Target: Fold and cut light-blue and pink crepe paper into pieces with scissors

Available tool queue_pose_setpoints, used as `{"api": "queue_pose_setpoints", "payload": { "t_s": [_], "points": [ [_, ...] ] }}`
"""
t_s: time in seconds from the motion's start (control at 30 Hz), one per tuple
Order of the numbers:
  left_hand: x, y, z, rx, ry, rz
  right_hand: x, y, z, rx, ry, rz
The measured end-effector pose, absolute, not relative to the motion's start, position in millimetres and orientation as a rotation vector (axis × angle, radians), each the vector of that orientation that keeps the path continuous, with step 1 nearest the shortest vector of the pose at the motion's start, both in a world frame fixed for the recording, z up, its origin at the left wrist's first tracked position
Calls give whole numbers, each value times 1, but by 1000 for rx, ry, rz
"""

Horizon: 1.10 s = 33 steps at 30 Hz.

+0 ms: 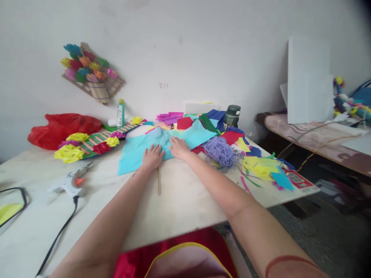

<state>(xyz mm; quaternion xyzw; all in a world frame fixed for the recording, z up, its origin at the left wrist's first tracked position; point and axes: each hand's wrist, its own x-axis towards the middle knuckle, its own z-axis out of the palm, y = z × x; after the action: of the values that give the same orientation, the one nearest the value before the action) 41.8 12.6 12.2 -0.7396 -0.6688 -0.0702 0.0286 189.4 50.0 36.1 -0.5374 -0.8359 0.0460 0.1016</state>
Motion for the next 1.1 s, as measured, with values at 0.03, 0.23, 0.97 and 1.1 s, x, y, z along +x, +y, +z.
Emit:
{"api": "queue_pose_setpoints", "payload": {
  "t_s": [0.03,0.23,0.97,1.1],
  "points": [
    [41,13,8,-2283,-2105,-207,182,51,30,-1543,-2509,164],
    [40,13,1,-2307,-2205,-157,202,72,6,-1844,-2458,264],
    [39,12,3,-2288,-2219,-102,191,80,0,-1563,-2608,246],
    [36,15,6,-2334,-2267,-100,226,96,0,-1832,-2493,234]
  ]
}}
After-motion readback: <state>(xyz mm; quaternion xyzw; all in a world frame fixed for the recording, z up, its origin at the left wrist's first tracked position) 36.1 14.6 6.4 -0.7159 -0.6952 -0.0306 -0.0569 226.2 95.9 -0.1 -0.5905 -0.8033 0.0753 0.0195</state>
